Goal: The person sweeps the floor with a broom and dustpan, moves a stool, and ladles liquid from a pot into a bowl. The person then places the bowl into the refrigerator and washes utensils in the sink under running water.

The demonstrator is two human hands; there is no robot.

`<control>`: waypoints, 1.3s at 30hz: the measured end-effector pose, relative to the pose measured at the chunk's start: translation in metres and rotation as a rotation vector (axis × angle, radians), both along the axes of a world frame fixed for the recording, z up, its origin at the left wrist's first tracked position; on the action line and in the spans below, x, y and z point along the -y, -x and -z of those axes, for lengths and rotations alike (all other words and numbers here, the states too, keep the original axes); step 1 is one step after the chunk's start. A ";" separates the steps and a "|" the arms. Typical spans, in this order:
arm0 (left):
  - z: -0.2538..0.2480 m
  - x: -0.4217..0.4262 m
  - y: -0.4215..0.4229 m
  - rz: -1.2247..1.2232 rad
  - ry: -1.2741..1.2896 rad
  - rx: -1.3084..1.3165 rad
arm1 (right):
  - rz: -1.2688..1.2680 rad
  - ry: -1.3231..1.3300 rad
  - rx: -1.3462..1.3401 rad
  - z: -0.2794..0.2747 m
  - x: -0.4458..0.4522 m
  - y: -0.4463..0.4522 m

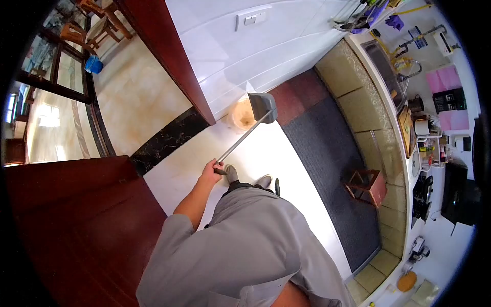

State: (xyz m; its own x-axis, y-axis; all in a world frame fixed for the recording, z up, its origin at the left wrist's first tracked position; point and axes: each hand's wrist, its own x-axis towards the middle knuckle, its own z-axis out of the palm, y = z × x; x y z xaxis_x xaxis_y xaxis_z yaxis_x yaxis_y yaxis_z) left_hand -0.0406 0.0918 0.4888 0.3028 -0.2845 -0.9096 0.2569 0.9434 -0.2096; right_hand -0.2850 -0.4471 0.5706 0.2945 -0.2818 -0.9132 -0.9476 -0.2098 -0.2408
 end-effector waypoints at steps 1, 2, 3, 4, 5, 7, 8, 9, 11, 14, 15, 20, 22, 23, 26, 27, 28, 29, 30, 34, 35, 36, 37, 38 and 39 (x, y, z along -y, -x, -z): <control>-0.002 0.000 0.001 0.009 0.001 -0.015 | 0.004 0.001 0.000 0.000 -0.001 0.002; -0.004 0.000 0.002 0.014 0.002 -0.018 | 0.009 0.000 0.001 -0.001 -0.003 0.004; -0.005 0.001 0.003 0.032 -0.034 -0.022 | 0.016 0.003 0.001 -0.001 -0.004 0.005; -0.004 0.001 0.006 0.048 -0.069 -0.028 | 0.022 0.003 -0.005 -0.001 -0.004 0.008; -0.008 0.003 0.006 0.051 -0.069 -0.036 | 0.026 0.002 -0.006 -0.004 -0.003 0.007; -0.003 -0.009 0.011 0.098 -0.017 0.004 | 0.035 0.002 -0.010 -0.001 -0.008 0.008; 0.002 -0.013 0.015 0.101 -0.020 0.004 | 0.040 0.003 -0.008 0.001 -0.008 0.010; 0.006 -0.017 0.017 0.107 0.000 0.011 | 0.043 0.001 -0.006 0.004 -0.009 0.010; 0.000 -0.021 0.017 0.120 0.020 0.014 | 0.057 -0.003 -0.005 0.012 -0.008 0.015; -0.005 -0.023 0.014 0.110 -0.122 0.000 | 0.085 -0.005 -0.001 0.022 -0.001 0.024; 0.001 -0.027 0.017 0.121 -0.077 0.012 | 0.106 -0.008 0.005 0.027 0.001 0.026; 0.003 -0.046 0.020 0.138 -0.025 0.008 | -0.029 0.004 0.021 0.029 0.002 0.027; 0.006 -0.054 0.019 0.147 -0.168 0.091 | -0.011 0.021 0.054 0.015 -0.003 0.017; 0.009 -0.056 0.019 0.149 -0.164 0.088 | 0.001 0.021 0.049 -0.018 -0.018 -0.002; 0.018 -0.055 0.015 0.198 -0.090 0.101 | -0.001 0.028 0.038 -0.052 -0.042 -0.027; 0.020 -0.054 0.015 0.191 -0.088 0.104 | -0.010 0.033 0.036 -0.055 -0.043 -0.034; 0.016 -0.053 0.015 0.228 -0.124 0.131 | -0.017 0.035 0.037 -0.059 -0.044 -0.041; 0.005 -0.050 0.013 0.261 -0.161 0.159 | -0.089 0.047 -0.015 -0.059 -0.041 -0.047; -0.007 -0.045 0.014 0.248 -0.162 0.159 | -0.163 0.059 -0.068 -0.058 -0.036 -0.053; -0.101 -0.021 0.026 0.511 -0.434 0.397 | 0.200 -0.080 -0.030 -0.029 0.004 -0.057; -0.119 -0.018 0.030 0.524 -0.429 0.459 | 0.232 -0.107 -0.063 -0.081 -0.031 -0.096; -0.146 -0.011 0.032 0.546 -0.448 0.455 | 0.287 -0.171 -0.105 -0.096 -0.035 -0.118; -0.164 -0.009 0.039 0.518 -0.457 0.448 | 0.336 -0.238 -0.148 -0.102 -0.034 -0.133; -0.178 -0.006 0.050 0.542 -0.426 0.481 | 0.338 -0.199 -0.176 -0.104 -0.030 -0.147; -0.192 -0.001 0.062 0.560 -0.398 0.512 | 0.281 -0.196 -0.212 -0.107 -0.025 -0.162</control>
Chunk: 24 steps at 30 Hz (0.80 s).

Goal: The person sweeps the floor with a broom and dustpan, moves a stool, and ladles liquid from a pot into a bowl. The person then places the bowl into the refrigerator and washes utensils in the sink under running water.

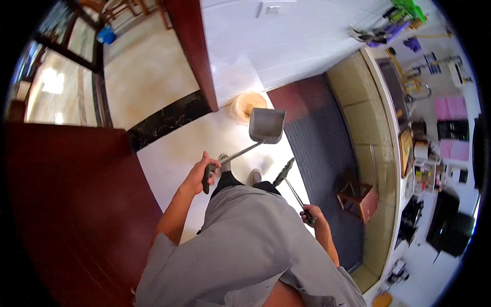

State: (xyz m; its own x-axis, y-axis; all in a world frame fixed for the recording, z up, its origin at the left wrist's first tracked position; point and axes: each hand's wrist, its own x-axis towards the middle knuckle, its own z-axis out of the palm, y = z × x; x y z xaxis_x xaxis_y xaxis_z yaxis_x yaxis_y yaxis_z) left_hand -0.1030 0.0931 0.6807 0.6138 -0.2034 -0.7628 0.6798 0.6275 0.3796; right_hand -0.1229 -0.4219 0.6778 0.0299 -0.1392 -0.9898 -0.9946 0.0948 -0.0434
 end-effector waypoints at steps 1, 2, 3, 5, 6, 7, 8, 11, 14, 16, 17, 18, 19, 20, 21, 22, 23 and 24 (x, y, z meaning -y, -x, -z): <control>-0.014 0.007 0.013 -0.046 0.026 0.010 | -0.086 -0.042 -0.015 0.001 0.009 -0.013; -0.014 0.014 0.031 -0.099 0.015 0.009 | -0.180 -0.083 -0.034 0.003 0.018 -0.025; -0.011 0.022 0.052 -0.062 -0.049 0.025 | -0.302 -0.119 -0.034 0.005 0.026 -0.033; -0.011 0.049 0.092 -0.117 -0.127 -0.005 | -0.504 -0.186 -0.016 -0.011 0.024 -0.060; -0.011 0.068 0.109 -0.191 -0.143 -0.022 | -0.582 -0.207 0.001 -0.011 0.027 -0.069; -0.007 0.089 0.122 -0.275 -0.126 -0.071 | -0.740 -0.230 0.049 -0.021 0.020 -0.082; -0.001 0.109 0.138 -0.351 -0.107 -0.114 | -0.889 -0.257 0.103 -0.031 0.011 -0.088; 0.029 0.155 0.181 -0.485 -0.097 -0.098 | -1.220 -0.255 0.143 -0.027 -0.013 -0.094; 0.045 0.213 0.207 -0.669 -0.058 -0.138 | -1.345 -0.387 0.196 -0.042 -0.051 -0.085; 0.066 0.233 0.209 -0.850 0.012 -0.221 | -1.542 -0.457 0.242 -0.047 -0.091 -0.073; 0.072 0.239 0.214 -0.910 0.028 -0.217 | -1.613 -0.469 0.264 -0.055 -0.115 -0.058; 0.078 0.244 0.221 -0.967 0.044 -0.211 | -1.681 -0.480 0.289 -0.061 -0.138 -0.039; 0.094 0.250 0.229 -1.011 0.045 -0.198 | -1.717 -0.572 0.290 -0.061 -0.156 -0.021; 0.115 0.254 0.237 -1.068 -0.002 -0.173 | -1.752 -0.664 0.290 -0.060 -0.172 -0.003; 0.118 0.261 0.238 -1.125 -0.056 -0.156 | -1.817 -0.710 0.312 -0.061 -0.180 0.008; 0.114 0.258 0.244 -1.164 -0.055 -0.146 | -1.876 -0.749 0.333 -0.057 -0.194 0.025; 0.109 0.257 0.253 -1.160 -0.077 -0.190 | -1.894 -0.776 0.366 -0.071 -0.206 0.049; 0.105 0.258 0.263 -1.153 -0.095 -0.233 | -1.957 -0.785 0.414 -0.053 -0.211 0.068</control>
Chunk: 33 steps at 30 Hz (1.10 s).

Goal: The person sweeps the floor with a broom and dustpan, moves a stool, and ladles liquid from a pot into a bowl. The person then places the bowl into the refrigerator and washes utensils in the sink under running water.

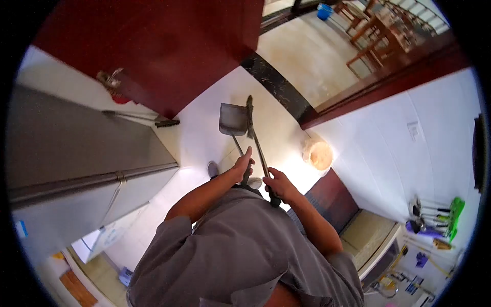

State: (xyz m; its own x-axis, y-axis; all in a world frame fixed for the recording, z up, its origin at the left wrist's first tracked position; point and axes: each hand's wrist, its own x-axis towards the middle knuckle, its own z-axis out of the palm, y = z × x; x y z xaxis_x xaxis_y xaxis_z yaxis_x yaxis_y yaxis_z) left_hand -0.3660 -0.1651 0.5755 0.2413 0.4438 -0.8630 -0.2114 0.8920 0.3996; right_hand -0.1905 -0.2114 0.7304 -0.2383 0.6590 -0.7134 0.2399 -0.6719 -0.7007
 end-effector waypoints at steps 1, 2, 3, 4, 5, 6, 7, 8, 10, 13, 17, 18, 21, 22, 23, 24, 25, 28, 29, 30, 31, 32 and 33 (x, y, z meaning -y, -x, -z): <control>0.015 0.004 0.010 0.008 -0.035 -0.059 | -0.050 -0.037 -0.014 -0.003 -0.005 0.020; 0.012 0.006 0.019 -0.027 -0.036 -0.051 | -0.102 -0.072 -0.032 -0.006 -0.009 0.039; 0.007 0.007 0.029 -0.049 -0.062 -0.074 | -0.075 -0.117 -0.093 0.000 -0.009 0.056; 0.007 0.007 0.040 -0.073 -0.086 -0.096 | -0.112 -0.115 -0.089 0.002 -0.011 0.072; 0.020 0.008 0.051 -0.133 -0.110 -0.006 | -0.159 -0.121 -0.076 0.000 -0.015 0.090; 0.032 0.008 0.068 -0.189 -0.085 0.101 | -0.207 -0.124 -0.068 -0.003 -0.016 0.111; 0.025 0.008 0.087 -0.211 -0.077 0.066 | -0.199 -0.127 -0.091 -0.010 -0.014 0.133; 0.022 0.009 0.104 -0.229 -0.067 0.034 | -0.237 -0.120 -0.091 -0.017 -0.013 0.154; 0.029 0.010 0.131 -0.313 -0.002 0.008 | -0.256 -0.016 -0.105 -0.030 -0.017 0.185; 0.094 0.021 0.169 -0.428 -0.074 0.109 | -0.412 -0.052 0.002 -0.025 -0.015 0.227; 0.093 0.021 0.207 -0.807 0.126 0.090 | -0.453 -0.134 -0.067 0.002 -0.016 0.268; 0.087 0.022 0.218 -0.813 0.125 0.091 | -0.421 -0.118 -0.125 0.003 -0.016 0.276; 0.120 0.031 0.258 -0.846 0.125 0.554 | -0.274 0.170 -0.236 -0.032 -0.028 0.320; 0.097 0.032 0.272 -0.844 0.115 0.548 | -0.275 0.162 -0.244 -0.038 -0.032 0.333; 0.050 0.032 0.283 -0.913 0.064 0.521 | -0.292 0.204 -0.284 -0.041 -0.038 0.342; 0.041 0.036 0.296 -0.859 0.042 0.664 | -0.311 0.246 -0.324 -0.044 -0.043 0.352; 0.032 0.040 0.310 -0.794 0.019 0.801 | -0.338 0.217 -0.340 -0.048 -0.047 0.363; 0.062 0.041 0.331 -0.794 -0.032 0.823 | -0.355 0.146 -0.489 -0.040 -0.057 0.398; 0.060 0.042 0.340 -0.799 -0.051 0.824 | -0.569 0.108 -0.436 -0.044 -0.068 0.406; 0.057 0.043 0.349 -0.808 -0.069 0.814 | -0.576 0.111 -0.444 -0.041 -0.071 0.416; 0.056 0.046 0.357 -0.818 -0.079 0.817 | -0.813 -0.185 -0.367 -0.035 -0.073 0.425; 0.056 0.048 0.364 -0.825 -0.092 0.811 | -1.038 -0.488 -0.280 -0.027 -0.074 0.434; 0.055 0.053 0.373 -0.826 -0.095 0.824 | -1.078 -0.708 -0.212 -0.016 -0.072 0.445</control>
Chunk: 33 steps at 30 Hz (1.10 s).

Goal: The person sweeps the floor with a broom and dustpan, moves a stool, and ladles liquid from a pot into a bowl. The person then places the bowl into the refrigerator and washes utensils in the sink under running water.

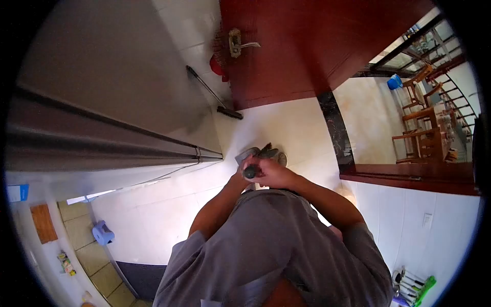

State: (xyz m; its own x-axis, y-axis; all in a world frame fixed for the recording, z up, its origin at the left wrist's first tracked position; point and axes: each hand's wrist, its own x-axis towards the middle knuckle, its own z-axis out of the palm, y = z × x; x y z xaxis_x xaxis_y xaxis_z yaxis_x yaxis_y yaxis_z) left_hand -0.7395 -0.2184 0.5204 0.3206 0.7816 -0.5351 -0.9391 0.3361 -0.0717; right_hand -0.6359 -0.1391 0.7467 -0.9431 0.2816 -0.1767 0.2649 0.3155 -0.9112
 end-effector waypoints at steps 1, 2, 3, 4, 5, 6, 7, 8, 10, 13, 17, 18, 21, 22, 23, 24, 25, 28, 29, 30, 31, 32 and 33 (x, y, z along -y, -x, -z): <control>0.001 0.005 0.007 0.003 -0.004 0.009 | -0.013 0.004 -0.003 0.001 0.003 0.009; 0.002 0.011 0.015 0.003 -0.006 0.022 | -0.079 -0.120 0.125 0.001 0.006 0.017; 0.003 0.019 0.021 0.006 -0.003 0.032 | -0.145 -0.247 0.249 0.001 0.007 0.026; 0.005 0.027 0.029 0.010 -0.004 0.048 | -0.224 -0.230 0.247 -0.009 0.007 0.035; 0.006 0.036 0.035 0.010 0.000 0.063 | -0.316 -0.153 0.246 -0.012 0.005 0.045; 0.008 0.045 0.042 0.004 0.004 0.078 | -0.399 -0.148 0.161 -0.001 0.005 0.051; 0.011 0.054 0.044 -0.003 0.009 0.101 | -0.484 -0.144 0.077 0.011 0.003 0.057; 0.012 0.059 0.048 -0.016 0.017 0.115 | -0.597 -0.105 0.082 0.014 -0.004 0.067; 0.017 0.075 0.050 -0.056 0.041 0.152 | -0.755 -0.080 -0.138 0.044 -0.020 0.081; 0.022 0.089 0.046 -0.154 0.067 0.216 | -0.873 0.087 0.301 0.007 -0.088 0.136; -0.020 0.076 0.021 -0.482 0.297 0.339 | -0.766 0.304 0.480 0.121 -0.182 0.223; -0.024 0.073 0.015 -0.495 0.241 0.282 | -0.703 0.285 0.540 0.156 -0.207 0.250; -0.035 0.065 -0.028 -0.719 0.316 0.169 | -0.368 0.314 0.568 0.255 -0.262 0.335; -0.043 0.062 -0.036 -0.743 0.278 0.296 | -0.375 0.299 0.498 0.314 -0.280 0.367; -0.036 0.064 -0.055 -0.757 0.230 0.063 | -0.382 0.282 0.428 0.371 -0.297 0.397; -0.045 0.058 -0.064 -0.777 0.266 -0.114 | -0.293 0.080 0.343 0.361 -0.303 0.423; -0.054 0.049 -0.075 -0.848 0.281 -0.092 | -0.235 -0.109 0.266 0.355 -0.308 0.450; -0.095 0.027 -0.085 -1.066 0.387 0.101 | -0.134 -0.329 0.155 0.372 -0.312 0.526; -0.111 0.017 -0.078 -1.080 0.479 0.138 | -0.125 -0.390 0.153 0.378 -0.315 0.548; -0.128 0.012 -0.068 -1.115 0.417 0.218 | -0.193 -0.492 0.202 0.378 -0.317 0.570; -0.142 0.007 -0.063 -1.147 0.351 0.294 | -0.306 -0.642 0.274 0.377 -0.318 0.591; -0.161 0.000 -0.063 -1.152 0.461 0.116 | -0.556 -0.901 0.395 0.366 -0.318 0.612; -0.156 0.008 -0.080 -1.155 0.445 0.072 | -0.881 -1.186 0.489 0.345 -0.318 0.628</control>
State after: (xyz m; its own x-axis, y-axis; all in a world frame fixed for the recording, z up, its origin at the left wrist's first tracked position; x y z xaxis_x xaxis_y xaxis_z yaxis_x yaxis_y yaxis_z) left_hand -0.6595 -0.2265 0.6762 -0.3957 0.3807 -0.8358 -0.6582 -0.7522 -0.0310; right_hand -1.2635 0.1787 0.4013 -0.7991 -0.1144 -0.5902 -0.1985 0.9769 0.0795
